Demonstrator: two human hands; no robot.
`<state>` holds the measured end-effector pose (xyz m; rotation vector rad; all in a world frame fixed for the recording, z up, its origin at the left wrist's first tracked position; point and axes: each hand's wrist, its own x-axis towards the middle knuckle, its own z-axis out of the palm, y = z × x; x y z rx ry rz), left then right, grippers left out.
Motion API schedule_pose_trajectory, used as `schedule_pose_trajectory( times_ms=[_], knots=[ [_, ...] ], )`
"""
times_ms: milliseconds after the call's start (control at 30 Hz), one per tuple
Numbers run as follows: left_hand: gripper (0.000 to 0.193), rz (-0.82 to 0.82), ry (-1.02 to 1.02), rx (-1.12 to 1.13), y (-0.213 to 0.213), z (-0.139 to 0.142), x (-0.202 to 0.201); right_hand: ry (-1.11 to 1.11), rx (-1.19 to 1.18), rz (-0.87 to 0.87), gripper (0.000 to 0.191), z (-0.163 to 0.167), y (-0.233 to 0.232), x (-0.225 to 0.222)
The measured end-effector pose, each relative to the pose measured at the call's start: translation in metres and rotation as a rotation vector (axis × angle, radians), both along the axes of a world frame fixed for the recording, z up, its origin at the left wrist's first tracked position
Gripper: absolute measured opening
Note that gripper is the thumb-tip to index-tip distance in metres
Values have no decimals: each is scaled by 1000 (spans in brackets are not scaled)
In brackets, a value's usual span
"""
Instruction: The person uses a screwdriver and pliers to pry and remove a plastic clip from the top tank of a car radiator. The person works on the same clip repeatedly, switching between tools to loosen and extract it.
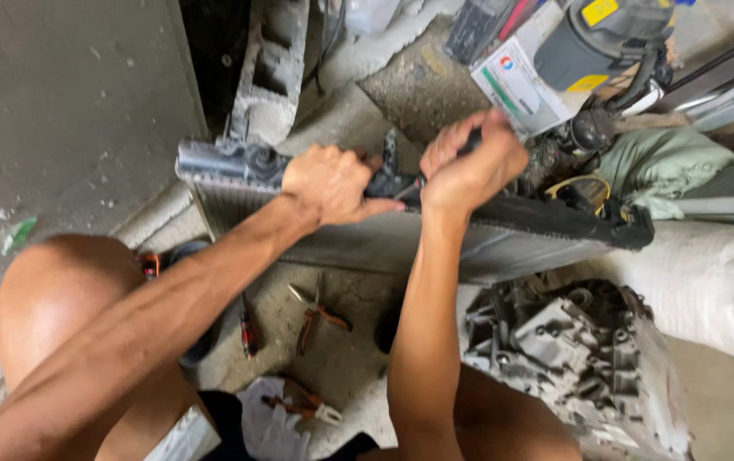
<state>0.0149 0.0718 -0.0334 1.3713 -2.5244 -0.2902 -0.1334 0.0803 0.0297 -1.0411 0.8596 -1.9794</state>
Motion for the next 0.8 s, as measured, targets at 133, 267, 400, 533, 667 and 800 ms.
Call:
schedule_pose_trajectory(
  times_ms=[133,267,400,533,667,800],
  knots=[
    [86,15,-16,64,0,4,0,39,85,-44,40,7,-15,0],
    [86,18,6,30,1,5,0,114,87,-13,40,11,-21,-2],
    [85,29,29,6,2,3,0,72,151,-24,36,12,-28,-3],
    [80,40,72,15,8,4,2,67,187,-64,39,14,-39,-3],
    [64,27,93,-10,19,16,4,137,316,-83,33,20,-47,-4],
    [60,120,140,13,23,30,4,129,295,-29,33,27,-34,-19]
  ],
)
